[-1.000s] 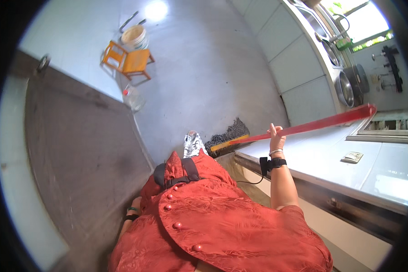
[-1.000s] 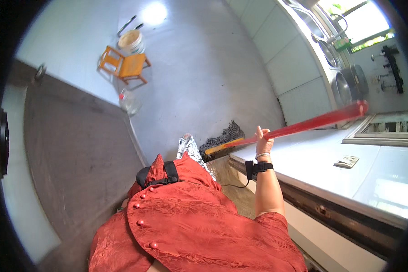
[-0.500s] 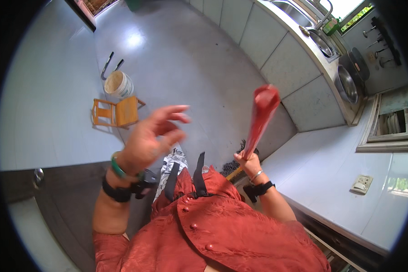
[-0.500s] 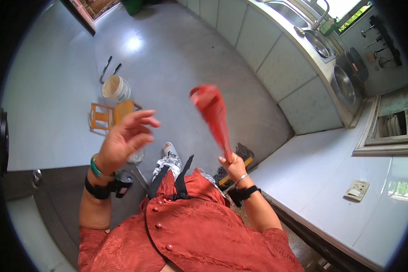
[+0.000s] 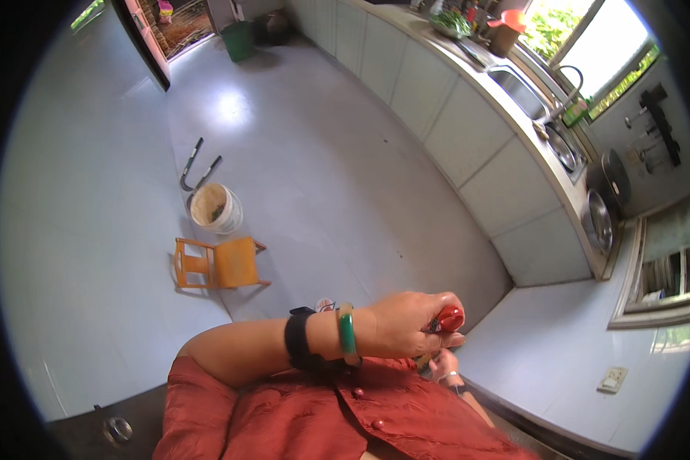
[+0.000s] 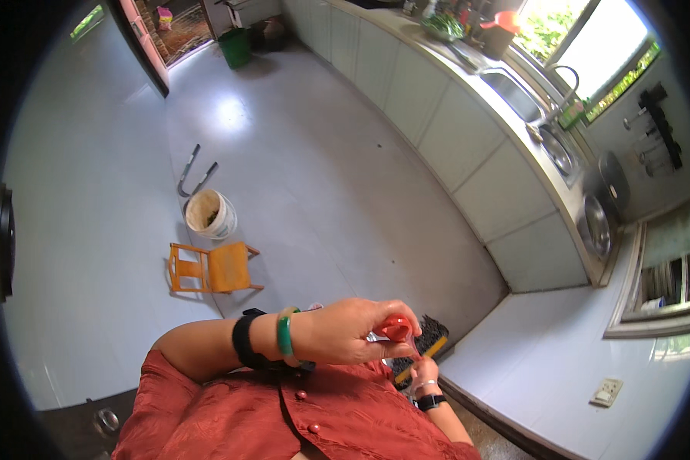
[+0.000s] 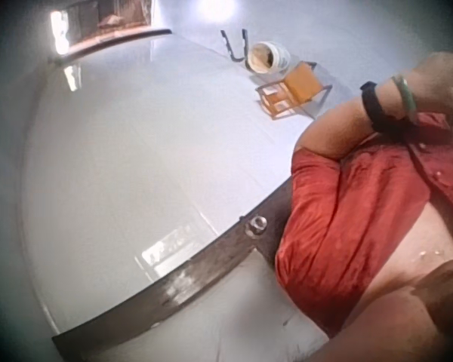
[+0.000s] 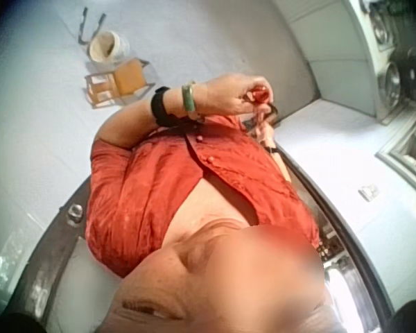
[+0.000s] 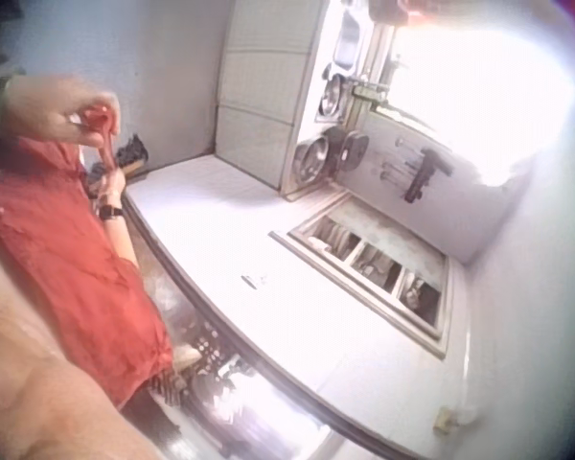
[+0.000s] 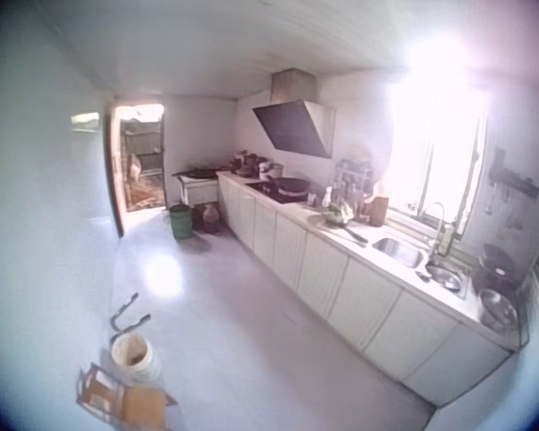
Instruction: The person sweeps the tiled floor of a living room and a kitchen using a broom, moving the broom to collect debris before walking through the house.
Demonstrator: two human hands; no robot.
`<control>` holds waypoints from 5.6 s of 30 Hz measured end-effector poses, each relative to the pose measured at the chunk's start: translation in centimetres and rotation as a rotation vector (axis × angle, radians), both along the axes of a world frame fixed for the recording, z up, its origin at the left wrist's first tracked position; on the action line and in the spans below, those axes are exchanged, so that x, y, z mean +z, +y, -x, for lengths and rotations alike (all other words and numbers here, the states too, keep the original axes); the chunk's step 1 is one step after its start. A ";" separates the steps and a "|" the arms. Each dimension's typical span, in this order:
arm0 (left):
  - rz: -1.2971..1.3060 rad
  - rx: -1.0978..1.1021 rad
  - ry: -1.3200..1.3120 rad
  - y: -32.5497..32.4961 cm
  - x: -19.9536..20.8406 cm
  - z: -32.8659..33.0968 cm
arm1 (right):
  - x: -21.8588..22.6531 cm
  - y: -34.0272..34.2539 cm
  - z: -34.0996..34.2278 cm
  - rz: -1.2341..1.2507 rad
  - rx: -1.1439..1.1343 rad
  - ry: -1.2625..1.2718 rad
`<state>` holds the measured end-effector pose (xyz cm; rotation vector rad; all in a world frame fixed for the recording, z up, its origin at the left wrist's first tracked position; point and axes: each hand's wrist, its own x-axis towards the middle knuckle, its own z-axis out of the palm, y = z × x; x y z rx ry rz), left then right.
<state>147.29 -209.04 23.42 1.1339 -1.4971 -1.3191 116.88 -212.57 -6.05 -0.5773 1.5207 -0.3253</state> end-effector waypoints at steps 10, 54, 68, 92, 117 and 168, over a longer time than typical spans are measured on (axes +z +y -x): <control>-0.325 -0.247 0.741 -7.1 -6.7 -9.9 | -2.7 -5.8 -11.9 -0.301 -0.241 -0.456; 0.119 0.682 0.066 -27.4 -1.7 -65.8 | -0.5 -40.0 -87.5 -0.332 -0.098 -0.578; 0.122 1.188 -0.093 -31.5 -1.9 -75.1 | 1.5 -38.0 -91.7 -0.390 -0.392 -0.573; -0.167 -0.516 0.125 -45.7 -21.5 -38.8 | -12.0 -33.7 -43.7 -0.053 -1.429 0.061; -0.474 -0.406 -0.154 -36.4 -5.3 -68.4 | -5.3 -27.3 -77.9 -0.288 -1.431 -0.573; -0.883 -1.242 -1.043 -25.4 -18.8 -21.2 | -7.8 -13.0 -28.9 -0.302 -1.124 0.258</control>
